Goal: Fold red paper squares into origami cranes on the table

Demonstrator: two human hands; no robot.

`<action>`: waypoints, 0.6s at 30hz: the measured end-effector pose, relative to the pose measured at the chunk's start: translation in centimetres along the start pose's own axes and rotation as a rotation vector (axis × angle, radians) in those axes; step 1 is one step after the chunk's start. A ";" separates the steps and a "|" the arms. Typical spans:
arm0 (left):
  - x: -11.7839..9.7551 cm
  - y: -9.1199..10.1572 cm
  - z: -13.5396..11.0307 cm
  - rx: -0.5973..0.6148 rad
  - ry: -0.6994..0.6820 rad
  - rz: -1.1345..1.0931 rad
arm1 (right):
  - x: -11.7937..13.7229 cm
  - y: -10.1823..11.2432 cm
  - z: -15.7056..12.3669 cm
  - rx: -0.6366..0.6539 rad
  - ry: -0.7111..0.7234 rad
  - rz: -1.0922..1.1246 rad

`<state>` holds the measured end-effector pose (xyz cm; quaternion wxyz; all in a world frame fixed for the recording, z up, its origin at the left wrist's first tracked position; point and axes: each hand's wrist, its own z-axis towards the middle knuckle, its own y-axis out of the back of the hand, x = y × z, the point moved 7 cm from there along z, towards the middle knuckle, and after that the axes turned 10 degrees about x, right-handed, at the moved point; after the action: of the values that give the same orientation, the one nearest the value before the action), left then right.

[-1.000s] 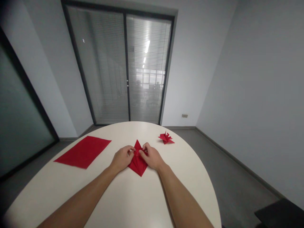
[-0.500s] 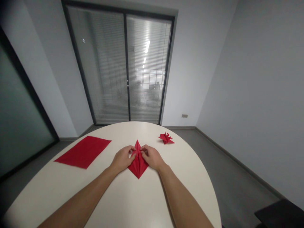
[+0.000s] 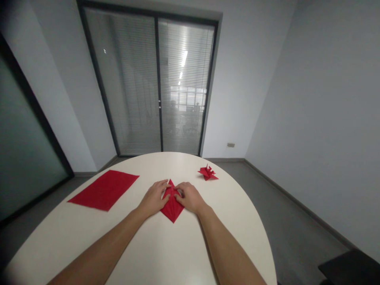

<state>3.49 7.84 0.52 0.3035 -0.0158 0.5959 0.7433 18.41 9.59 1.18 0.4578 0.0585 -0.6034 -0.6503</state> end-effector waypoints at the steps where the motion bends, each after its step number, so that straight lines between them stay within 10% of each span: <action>1: 0.0 -0.2 0.0 0.021 -0.013 0.007 | 0.1 0.0 0.0 -0.001 0.022 -0.003; 9: -0.6 -1.1 -0.2 0.177 0.008 0.102 | 0.1 0.1 0.1 -0.027 0.059 -0.019; 18: 1.2 0.1 -0.5 0.028 0.268 0.251 | 1.1 0.3 0.0 0.024 0.113 -0.026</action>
<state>2.28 7.94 -0.04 0.1266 -0.0361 0.6386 0.7582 17.95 8.87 1.89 0.4820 0.1084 -0.5838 -0.6443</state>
